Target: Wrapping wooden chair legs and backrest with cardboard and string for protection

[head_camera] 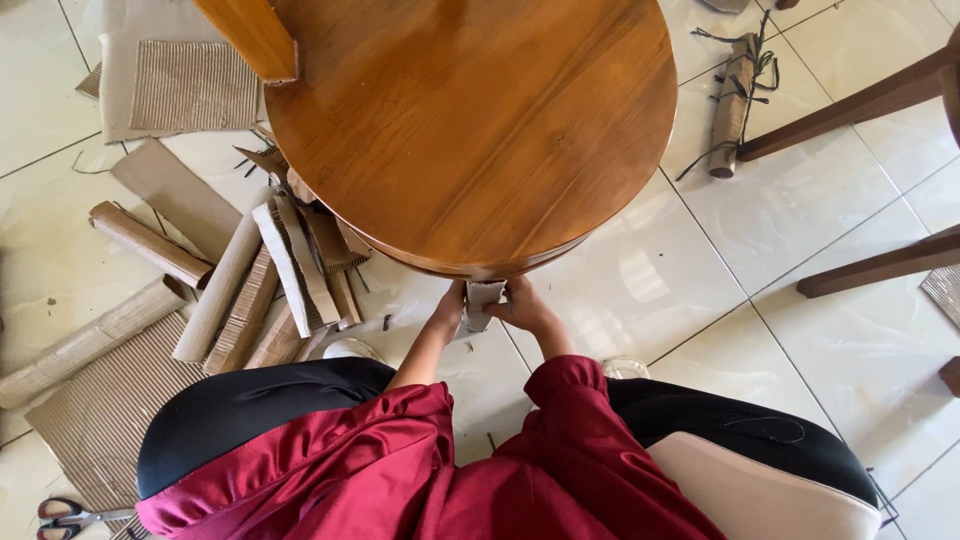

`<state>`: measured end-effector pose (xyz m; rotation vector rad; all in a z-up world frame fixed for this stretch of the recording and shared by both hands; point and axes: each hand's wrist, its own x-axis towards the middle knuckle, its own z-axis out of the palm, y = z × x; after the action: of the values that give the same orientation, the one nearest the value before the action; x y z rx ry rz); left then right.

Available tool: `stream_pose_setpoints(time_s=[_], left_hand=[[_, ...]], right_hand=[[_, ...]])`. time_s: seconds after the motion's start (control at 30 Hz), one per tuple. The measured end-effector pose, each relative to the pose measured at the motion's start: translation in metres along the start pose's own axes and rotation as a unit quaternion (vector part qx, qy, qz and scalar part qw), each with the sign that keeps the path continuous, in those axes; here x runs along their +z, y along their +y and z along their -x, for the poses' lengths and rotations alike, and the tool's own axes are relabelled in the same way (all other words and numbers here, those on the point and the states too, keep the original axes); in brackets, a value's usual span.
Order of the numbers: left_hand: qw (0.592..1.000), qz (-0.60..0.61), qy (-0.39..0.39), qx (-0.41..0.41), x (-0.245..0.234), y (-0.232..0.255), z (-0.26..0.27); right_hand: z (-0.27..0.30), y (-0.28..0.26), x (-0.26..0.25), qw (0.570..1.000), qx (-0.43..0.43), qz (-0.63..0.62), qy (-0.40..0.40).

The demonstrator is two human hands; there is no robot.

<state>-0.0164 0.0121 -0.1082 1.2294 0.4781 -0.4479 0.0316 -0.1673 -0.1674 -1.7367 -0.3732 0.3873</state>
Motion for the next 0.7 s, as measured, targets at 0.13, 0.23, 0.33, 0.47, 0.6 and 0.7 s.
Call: stream_pose_setpoints(time_s=[0.13,0.23,0.33,0.47,0.6,0.7], left_hand=[[1.0,-0.007,-0.001,0.01,-0.005,-0.013,-0.01],[1.0,0.0,0.01,0.015,-0.006,-0.016,-0.016],[1.0,0.003,0.016,0.015,-0.005,-0.018,-0.015],[0.999,0.001,0.038,0.005,-0.001,-0.011,-0.011],[0.999,-0.018,0.03,0.004,-0.01,-0.027,-0.031],[0.998,0.0,0.057,0.003,-0.011,-0.028,-0.034]], right_hand=[[0.013,-0.047,-0.027,0.996,0.072,-0.05,-0.023],[0.023,-0.08,-0.046,0.989,0.131,-0.069,0.011],[0.02,-0.082,-0.043,0.984,0.151,-0.079,0.047],[0.017,0.018,-0.03,0.97,0.17,-0.141,0.1],[0.041,0.131,-0.001,0.989,0.122,0.069,0.043],[0.04,0.105,0.013,0.983,0.153,0.097,-0.018]])
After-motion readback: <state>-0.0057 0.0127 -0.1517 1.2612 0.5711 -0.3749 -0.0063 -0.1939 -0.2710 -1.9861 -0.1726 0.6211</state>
